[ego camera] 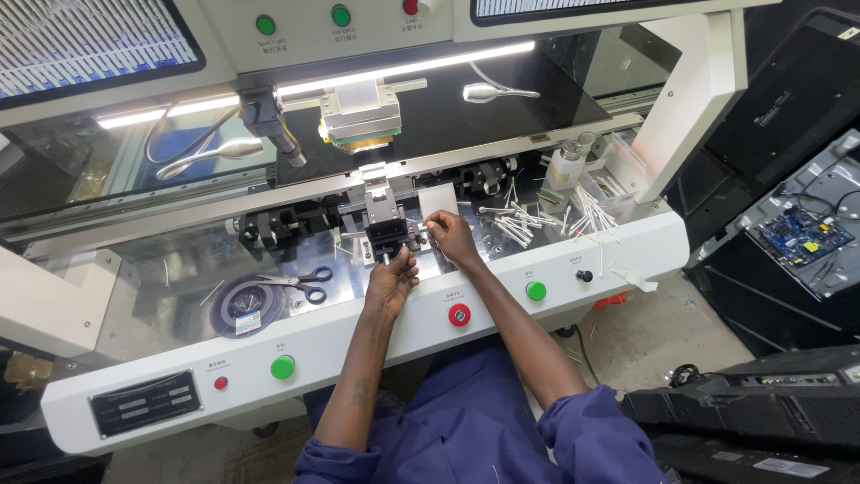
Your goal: The person places small white components into a fixture on a machine, then presses a button to activate the machine. The person repeats this process multiple times, handling each component individually.
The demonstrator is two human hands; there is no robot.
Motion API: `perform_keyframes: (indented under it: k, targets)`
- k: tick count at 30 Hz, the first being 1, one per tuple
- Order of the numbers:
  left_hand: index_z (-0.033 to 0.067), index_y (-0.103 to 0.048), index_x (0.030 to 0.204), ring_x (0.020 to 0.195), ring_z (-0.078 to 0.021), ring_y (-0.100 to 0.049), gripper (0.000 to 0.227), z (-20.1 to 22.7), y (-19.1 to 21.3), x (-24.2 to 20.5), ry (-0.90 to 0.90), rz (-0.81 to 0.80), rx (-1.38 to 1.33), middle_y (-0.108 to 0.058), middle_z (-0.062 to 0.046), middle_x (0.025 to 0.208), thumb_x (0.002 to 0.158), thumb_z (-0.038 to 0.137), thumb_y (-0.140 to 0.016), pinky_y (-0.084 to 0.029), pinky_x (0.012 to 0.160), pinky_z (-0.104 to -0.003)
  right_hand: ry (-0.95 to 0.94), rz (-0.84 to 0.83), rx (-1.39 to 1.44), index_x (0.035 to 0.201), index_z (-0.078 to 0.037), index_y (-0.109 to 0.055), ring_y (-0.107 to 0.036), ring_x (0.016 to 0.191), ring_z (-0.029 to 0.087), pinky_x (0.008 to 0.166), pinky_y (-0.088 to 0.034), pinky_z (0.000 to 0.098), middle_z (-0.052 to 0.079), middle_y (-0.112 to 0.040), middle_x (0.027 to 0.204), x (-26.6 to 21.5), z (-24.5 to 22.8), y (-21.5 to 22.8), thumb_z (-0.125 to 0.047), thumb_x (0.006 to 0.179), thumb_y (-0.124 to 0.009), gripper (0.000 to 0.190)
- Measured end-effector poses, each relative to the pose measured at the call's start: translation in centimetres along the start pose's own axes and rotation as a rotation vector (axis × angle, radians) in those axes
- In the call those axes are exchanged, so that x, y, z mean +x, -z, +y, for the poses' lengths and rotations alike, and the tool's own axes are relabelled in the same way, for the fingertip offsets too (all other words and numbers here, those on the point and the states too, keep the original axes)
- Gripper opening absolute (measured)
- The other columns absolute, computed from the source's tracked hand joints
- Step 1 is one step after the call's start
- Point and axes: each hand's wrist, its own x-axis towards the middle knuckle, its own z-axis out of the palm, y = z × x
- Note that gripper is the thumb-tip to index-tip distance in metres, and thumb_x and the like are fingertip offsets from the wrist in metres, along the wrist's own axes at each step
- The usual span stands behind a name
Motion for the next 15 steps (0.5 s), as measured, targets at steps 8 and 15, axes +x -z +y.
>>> perform_keyframes:
  k: [8, 15]
  targets:
    - [0.0008, -0.069, 0.093, 0.061, -0.0195, -0.071, 0.022, 0.13, -0.16, -0.31, -0.004, 0.000, 0.005, -0.072, -0.010, 0.073, 0.088, 0.022, -0.074, -0.059, 0.051, -0.028, 0.003, -0.016, 0.017, 0.092, -0.006, -0.072, -0.054, 0.045, 0.008, 0.049, -0.045, 0.0214, 0.007, -0.064, 0.061, -0.02, 0.24, 0.03, -0.004, 0.088, -0.061, 0.012]
    - [0.0011, -0.070, 0.092, 0.061, -0.0197, -0.072, 0.023, -0.17, 0.15, 0.22, -0.003, 0.002, 0.009, -0.072, -0.010, 0.073, 0.088, 0.023, -0.074, -0.059, 0.050, -0.029, 0.013, -0.010, 0.024, 0.092, -0.006, -0.072, -0.054, 0.044, 0.008, 0.048, -0.044, 0.0208, 0.007, -0.065, 0.061, 0.14, 0.37, 0.04, -0.003, 0.087, -0.062, 0.012]
